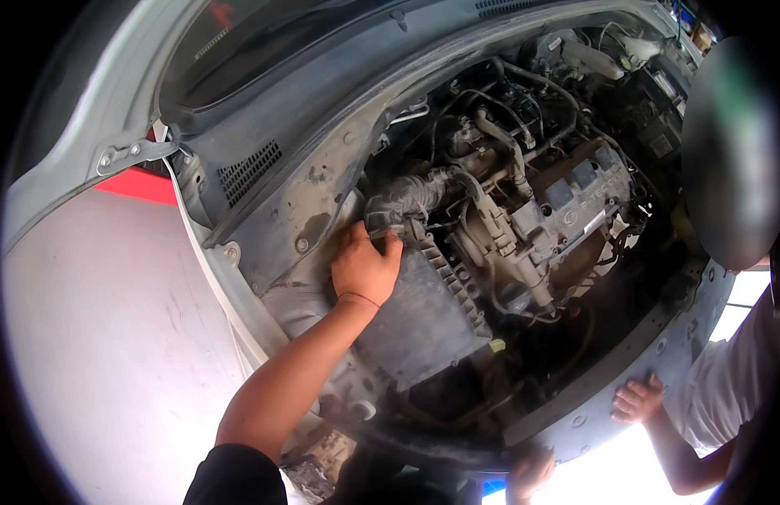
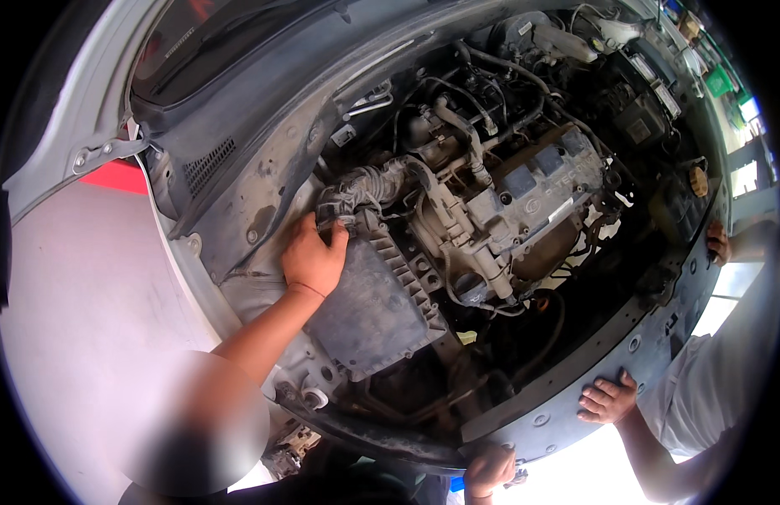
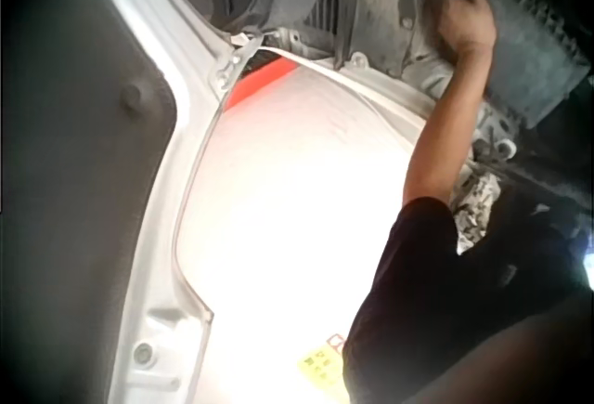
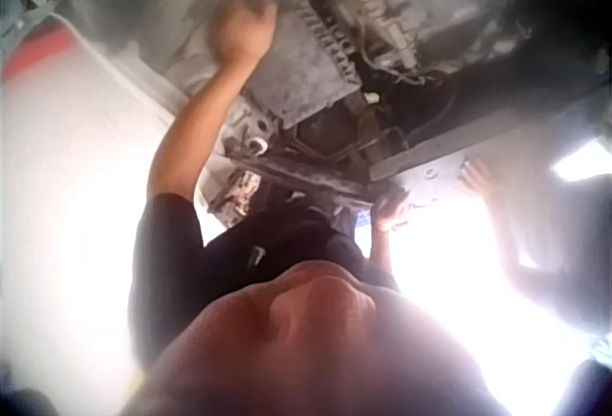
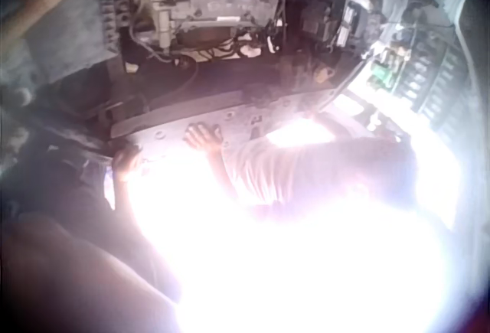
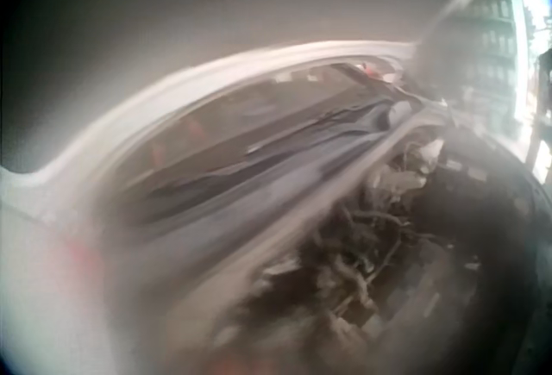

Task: The person installs an air filter housing unit into the engine bay of a car, aligns the components with the help of another person, and secures the housing by using an electric drill to tighten several screws.

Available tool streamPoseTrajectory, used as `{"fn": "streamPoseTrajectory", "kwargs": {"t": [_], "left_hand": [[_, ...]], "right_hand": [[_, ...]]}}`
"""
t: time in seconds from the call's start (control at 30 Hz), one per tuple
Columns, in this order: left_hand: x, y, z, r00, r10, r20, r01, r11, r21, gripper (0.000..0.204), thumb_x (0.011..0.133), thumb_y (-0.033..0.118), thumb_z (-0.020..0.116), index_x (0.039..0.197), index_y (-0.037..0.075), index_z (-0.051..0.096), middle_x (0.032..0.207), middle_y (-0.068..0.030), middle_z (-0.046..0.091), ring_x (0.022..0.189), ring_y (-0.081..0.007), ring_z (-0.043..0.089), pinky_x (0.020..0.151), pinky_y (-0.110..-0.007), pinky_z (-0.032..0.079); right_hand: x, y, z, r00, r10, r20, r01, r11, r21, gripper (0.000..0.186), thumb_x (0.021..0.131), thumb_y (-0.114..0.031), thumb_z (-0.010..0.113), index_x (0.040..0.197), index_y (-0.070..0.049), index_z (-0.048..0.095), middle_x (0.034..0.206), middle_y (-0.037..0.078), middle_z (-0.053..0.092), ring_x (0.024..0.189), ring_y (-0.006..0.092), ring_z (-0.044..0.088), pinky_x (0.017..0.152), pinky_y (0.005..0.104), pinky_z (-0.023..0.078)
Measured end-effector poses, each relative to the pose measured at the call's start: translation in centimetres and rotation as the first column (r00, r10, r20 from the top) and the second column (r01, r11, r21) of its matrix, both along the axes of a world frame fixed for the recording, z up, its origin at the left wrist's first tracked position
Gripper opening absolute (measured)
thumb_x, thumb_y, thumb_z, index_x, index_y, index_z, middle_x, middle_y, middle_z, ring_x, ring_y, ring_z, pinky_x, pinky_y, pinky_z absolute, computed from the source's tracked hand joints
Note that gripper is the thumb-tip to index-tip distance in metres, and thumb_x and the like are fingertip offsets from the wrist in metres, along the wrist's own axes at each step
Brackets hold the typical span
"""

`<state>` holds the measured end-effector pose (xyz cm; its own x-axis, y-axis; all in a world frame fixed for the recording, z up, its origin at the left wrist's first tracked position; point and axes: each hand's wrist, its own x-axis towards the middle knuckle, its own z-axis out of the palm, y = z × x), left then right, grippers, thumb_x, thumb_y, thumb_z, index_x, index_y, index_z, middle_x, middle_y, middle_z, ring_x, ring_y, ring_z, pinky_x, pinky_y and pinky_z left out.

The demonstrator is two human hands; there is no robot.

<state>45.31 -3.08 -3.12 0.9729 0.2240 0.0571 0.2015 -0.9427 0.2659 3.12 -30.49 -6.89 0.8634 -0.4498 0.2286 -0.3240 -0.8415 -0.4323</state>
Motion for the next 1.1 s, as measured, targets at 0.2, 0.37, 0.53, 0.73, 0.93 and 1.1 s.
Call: {"fn": "streamPoseTrajectory", "kwargs": {"t": [0.2,0.37,0.53,0.73,0.93,1.1], "left_hand": [[0.0,0.0,0.5,0.999,0.003,-0.038,-0.004,1.0,-0.029,0.049,0.091,0.047,0.056,0.106,0.001,0.056,0.107,-0.02,0.064,0.097,-0.0382,0.065,0.082,-0.049,0.054],[0.0,-0.1,1.2,0.995,-0.005,-0.097,-0.002,0.997,-0.08,0.049,0.091,0.048,0.056,0.102,0.0,0.055,0.106,-0.0205,0.063,0.098,-0.0377,0.064,0.083,-0.048,0.054],[0.0,0.5,0.4,0.998,-0.006,-0.056,0.003,0.998,-0.056,0.052,0.093,0.051,0.053,0.108,0.001,0.053,0.111,-0.0215,0.063,0.099,-0.0402,0.065,0.083,-0.051,0.053],[0.2,0.1,0.4,0.998,-0.01,-0.066,0.006,0.998,-0.069,0.052,0.092,0.05,0.053,0.105,0.0,0.054,0.11,-0.0202,0.062,0.102,-0.0385,0.063,0.086,-0.048,0.053],[-0.1,0.2,0.7,0.996,-0.003,-0.09,-0.003,0.998,-0.07,0.052,0.092,0.05,0.053,0.106,0.0,0.055,0.111,-0.0203,0.062,0.107,-0.038,0.061,0.09,-0.047,0.052],[-0.1,0.5,0.3,0.997,0.012,-0.077,-0.017,0.998,-0.067,0.054,0.09,0.05,0.054,0.109,0.0,0.055,0.114,-0.0213,0.061,0.107,-0.0388,0.061,0.091,-0.047,0.051]], "right_hand": [[1.6,0.0,0.6,0.999,0.041,0.017,-0.041,0.999,-0.019,0.033,0.102,-0.032,0.05,0.091,-0.002,0.059,0.077,0.013,0.06,0.066,0.0314,0.061,0.056,0.039,0.047],[1.0,0.1,0.0,0.997,0.001,0.074,-0.01,0.992,0.124,0.032,0.101,-0.033,0.049,0.086,-0.005,0.059,0.076,0.011,0.059,0.064,0.0322,0.061,0.056,0.0415,0.048],[2.1,0.4,1.2,0.998,0.023,0.064,-0.026,0.998,0.049,0.021,0.095,-0.024,0.053,0.089,-0.006,0.061,0.078,0.012,0.06,0.066,0.0341,0.061,0.058,0.0427,0.048],[2.6,0.8,1.8,0.998,0.0,0.063,-0.001,1.0,0.02,0.017,0.091,-0.021,0.054,0.089,-0.005,0.061,0.079,0.014,0.061,0.067,0.0363,0.061,0.06,0.0443,0.048],[2.1,0.6,1.5,0.999,-0.032,0.022,0.032,0.999,-0.011,0.009,0.083,-0.014,0.055,0.088,-0.008,0.061,0.082,0.012,0.062,0.069,0.0354,0.062,0.059,0.0448,0.049],[2.1,0.5,1.3,0.999,-0.043,0.018,0.043,0.999,-0.028,0.01,0.08,-0.011,0.057,0.09,-0.011,0.061,0.083,0.011,0.062,0.07,0.0358,0.063,0.06,0.0456,0.049]]}}
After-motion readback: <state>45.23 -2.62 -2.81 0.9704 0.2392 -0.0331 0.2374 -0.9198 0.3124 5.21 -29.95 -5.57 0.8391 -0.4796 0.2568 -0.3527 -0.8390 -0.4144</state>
